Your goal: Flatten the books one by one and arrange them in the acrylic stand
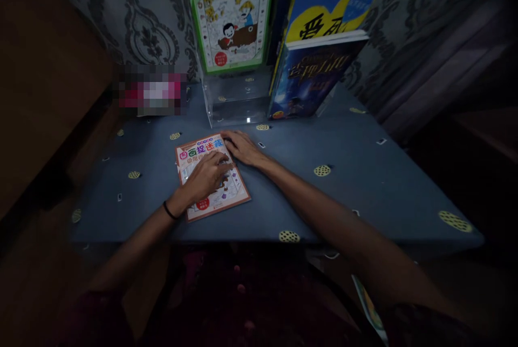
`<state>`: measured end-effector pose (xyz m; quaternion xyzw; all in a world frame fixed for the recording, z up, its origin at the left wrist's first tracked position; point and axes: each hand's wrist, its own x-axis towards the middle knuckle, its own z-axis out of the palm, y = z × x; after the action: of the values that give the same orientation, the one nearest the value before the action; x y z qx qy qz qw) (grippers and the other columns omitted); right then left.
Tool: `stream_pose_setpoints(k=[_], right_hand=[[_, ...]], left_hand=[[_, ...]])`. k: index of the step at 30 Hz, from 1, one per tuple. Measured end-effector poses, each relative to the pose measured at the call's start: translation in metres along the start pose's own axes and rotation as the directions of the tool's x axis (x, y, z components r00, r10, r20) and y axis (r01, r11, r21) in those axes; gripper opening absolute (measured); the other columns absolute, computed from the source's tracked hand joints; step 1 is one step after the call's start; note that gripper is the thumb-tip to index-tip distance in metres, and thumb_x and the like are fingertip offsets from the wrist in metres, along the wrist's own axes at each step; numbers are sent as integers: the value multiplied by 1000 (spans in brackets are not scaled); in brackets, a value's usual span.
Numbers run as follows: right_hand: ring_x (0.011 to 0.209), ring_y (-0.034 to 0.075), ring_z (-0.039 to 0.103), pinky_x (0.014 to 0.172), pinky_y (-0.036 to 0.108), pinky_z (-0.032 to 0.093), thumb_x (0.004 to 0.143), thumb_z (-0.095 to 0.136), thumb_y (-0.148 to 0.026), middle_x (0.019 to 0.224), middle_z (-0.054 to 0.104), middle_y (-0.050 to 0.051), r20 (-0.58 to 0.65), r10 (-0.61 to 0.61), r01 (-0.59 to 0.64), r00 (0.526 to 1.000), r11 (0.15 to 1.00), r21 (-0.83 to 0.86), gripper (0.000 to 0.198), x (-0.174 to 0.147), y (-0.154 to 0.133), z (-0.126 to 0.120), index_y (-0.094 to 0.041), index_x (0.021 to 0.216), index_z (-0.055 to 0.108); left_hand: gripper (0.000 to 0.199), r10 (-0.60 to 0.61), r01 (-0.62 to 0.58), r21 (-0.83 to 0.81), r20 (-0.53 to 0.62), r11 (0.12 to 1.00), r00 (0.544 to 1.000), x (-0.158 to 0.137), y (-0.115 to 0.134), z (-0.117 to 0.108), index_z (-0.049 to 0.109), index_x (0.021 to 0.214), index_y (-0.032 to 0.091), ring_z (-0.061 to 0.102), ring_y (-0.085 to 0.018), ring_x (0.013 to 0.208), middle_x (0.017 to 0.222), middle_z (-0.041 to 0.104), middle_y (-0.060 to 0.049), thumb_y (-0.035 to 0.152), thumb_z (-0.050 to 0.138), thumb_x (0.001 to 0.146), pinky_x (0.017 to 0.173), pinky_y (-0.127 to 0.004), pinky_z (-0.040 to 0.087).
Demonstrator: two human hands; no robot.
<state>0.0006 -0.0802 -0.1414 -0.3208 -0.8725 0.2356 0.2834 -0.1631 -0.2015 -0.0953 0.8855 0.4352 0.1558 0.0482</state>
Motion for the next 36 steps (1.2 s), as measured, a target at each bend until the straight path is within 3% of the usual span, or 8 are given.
stream_pose_setpoints(k=[7, 12, 19, 24, 27, 31, 33, 36], right_hand=[[123, 29, 59, 109, 48, 43, 102, 41, -27, 134, 68, 11, 7, -12, 12, 1000, 1000, -22, 40, -1, -2, -1, -17, 137, 58], [118, 30, 60, 107, 50, 44, 101, 42, -26, 131, 69, 11, 9, -32, 33, 999, 999, -39, 39, -4, -7, -3, -18, 136, 59], [123, 29, 57, 110, 48, 42, 99, 45, -24, 138, 66, 12, 13, -29, 29, 1000, 998, -55, 43, -6, -3, -1, -16, 139, 57], [112, 29, 62, 103, 50, 46, 101, 43, -21, 118, 73, 13, -65, -78, 71, 995, 993, -93, 33, -18, -25, -8, -18, 124, 66], [108, 28, 63, 100, 51, 48, 103, 43, -19, 108, 74, 15, -38, -315, 308, 948, 942, -134, 28, -43, -71, -2, -14, 111, 69], [130, 21, 58, 111, 45, 46, 105, 41, -16, 132, 69, 13, 231, -617, 629, 753, 777, 27, 31, -90, -136, 22, -14, 126, 65], [142, 23, 49, 118, 43, 42, 106, 46, -26, 148, 59, 16, 342, -625, 644, 701, 762, 71, 36, -108, -154, 31, -11, 136, 58], [151, 27, 39, 124, 43, 37, 105, 51, -34, 158, 47, 22, 431, -547, 573, 718, 816, 80, 51, -123, -159, 33, -5, 147, 49]], left_hand=[[35, 97, -93, -50, 96, 994, 991, -23, 47, -3, 71, 120, 25, 59, -24, 110, 118, 66, -9, 12, 45, 100, 97, -43, 53], [43, 136, -128, -77, 114, 989, 984, -30, 58, -3, 67, 128, 25, 58, -25, 114, 120, 65, -9, 6, 47, 96, 97, -44, 53], [37, 107, -104, -147, 17, 984, 994, -36, 37, -1, 69, 124, 24, 60, -22, 115, 121, 67, -8, 12, 41, 103, 99, -42, 52], [33, -145, 142, -28, -173, 989, 974, -67, 1, -3, 65, 125, 22, 60, -25, 115, 124, 66, -11, 15, 42, 102, 99, -47, 51], [32, -246, 258, 21, -232, 966, 941, -89, -14, -3, 62, 128, 19, 58, -27, 117, 128, 63, -13, 17, 43, 102, 99, -48, 51], [35, -259, 271, 14, -244, 962, 934, -104, -21, 2, 59, 133, 21, 56, -26, 123, 136, 58, -13, 17, 43, 102, 102, -45, 51], [37, -254, 266, 16, -248, 964, 935, -105, -21, 6, 58, 134, 21, 55, -26, 125, 136, 57, -13, 15, 41, 102, 105, -45, 50], [38, -251, 266, 27, -246, 964, 936, -103, -21, 8, 58, 134, 19, 54, -27, 126, 136, 57, -14, 13, 39, 102, 106, -46, 49]])
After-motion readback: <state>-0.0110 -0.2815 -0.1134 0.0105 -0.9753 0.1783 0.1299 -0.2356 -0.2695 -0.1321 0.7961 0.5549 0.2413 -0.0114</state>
